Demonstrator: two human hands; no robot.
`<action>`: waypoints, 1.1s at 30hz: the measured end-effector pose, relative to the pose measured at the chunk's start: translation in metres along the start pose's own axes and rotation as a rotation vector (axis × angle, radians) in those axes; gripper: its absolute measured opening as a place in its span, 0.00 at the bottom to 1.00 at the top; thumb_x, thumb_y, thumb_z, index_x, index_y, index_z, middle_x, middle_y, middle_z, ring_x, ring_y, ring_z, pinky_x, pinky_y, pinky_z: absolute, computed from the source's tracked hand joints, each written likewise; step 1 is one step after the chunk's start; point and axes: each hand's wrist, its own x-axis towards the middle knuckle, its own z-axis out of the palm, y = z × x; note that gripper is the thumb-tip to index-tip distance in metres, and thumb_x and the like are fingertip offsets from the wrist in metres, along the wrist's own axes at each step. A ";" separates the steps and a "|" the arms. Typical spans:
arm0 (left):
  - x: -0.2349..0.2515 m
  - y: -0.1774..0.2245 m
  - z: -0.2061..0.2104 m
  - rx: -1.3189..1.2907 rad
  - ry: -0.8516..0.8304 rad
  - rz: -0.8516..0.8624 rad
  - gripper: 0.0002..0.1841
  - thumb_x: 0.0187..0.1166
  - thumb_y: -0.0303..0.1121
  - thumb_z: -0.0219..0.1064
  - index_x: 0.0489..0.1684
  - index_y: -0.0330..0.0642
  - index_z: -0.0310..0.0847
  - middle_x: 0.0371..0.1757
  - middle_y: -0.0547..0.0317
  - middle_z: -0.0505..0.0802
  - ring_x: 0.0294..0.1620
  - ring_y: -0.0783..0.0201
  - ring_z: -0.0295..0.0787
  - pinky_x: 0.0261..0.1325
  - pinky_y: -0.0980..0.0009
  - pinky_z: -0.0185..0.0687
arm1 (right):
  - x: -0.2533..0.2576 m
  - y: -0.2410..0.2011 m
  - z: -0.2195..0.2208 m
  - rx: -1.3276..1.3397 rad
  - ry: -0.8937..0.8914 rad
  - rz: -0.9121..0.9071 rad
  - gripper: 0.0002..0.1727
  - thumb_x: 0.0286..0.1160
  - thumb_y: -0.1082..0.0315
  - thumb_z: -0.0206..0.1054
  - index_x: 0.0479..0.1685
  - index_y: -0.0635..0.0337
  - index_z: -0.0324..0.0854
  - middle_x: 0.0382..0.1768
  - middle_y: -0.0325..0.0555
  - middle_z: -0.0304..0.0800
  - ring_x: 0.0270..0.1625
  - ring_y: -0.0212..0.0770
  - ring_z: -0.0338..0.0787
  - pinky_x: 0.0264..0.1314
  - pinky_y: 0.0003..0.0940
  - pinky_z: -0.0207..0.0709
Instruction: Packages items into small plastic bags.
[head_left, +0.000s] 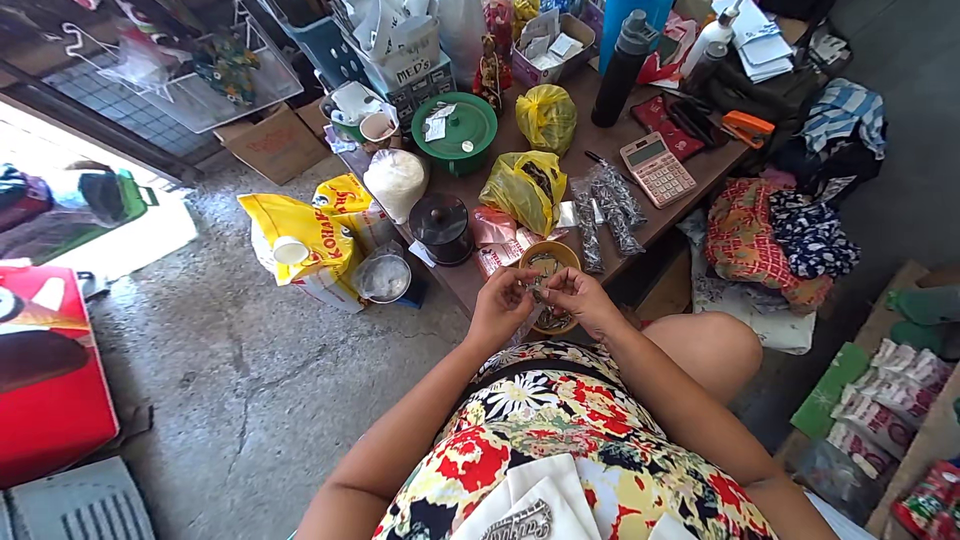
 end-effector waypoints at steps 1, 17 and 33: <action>0.000 0.000 0.000 0.002 0.004 -0.003 0.18 0.69 0.19 0.67 0.58 0.35 0.84 0.54 0.58 0.87 0.37 0.76 0.85 0.43 0.79 0.86 | -0.001 -0.002 0.001 -0.017 0.004 -0.022 0.08 0.72 0.82 0.72 0.41 0.67 0.76 0.32 0.43 0.86 0.30 0.31 0.87 0.38 0.24 0.85; 0.002 0.001 0.000 -0.014 -0.027 0.027 0.18 0.70 0.19 0.67 0.59 0.36 0.84 0.53 0.59 0.86 0.38 0.75 0.85 0.44 0.78 0.86 | 0.004 0.001 -0.006 -0.112 -0.064 0.015 0.11 0.79 0.77 0.68 0.56 0.68 0.79 0.41 0.47 0.87 0.38 0.34 0.89 0.41 0.27 0.84; 0.003 0.029 -0.023 0.200 0.027 0.171 0.17 0.67 0.18 0.70 0.56 0.31 0.85 0.52 0.53 0.86 0.37 0.73 0.86 0.42 0.78 0.87 | -0.009 -0.024 0.013 -0.389 -0.018 -0.224 0.12 0.75 0.74 0.72 0.55 0.62 0.80 0.37 0.43 0.87 0.34 0.32 0.85 0.39 0.28 0.81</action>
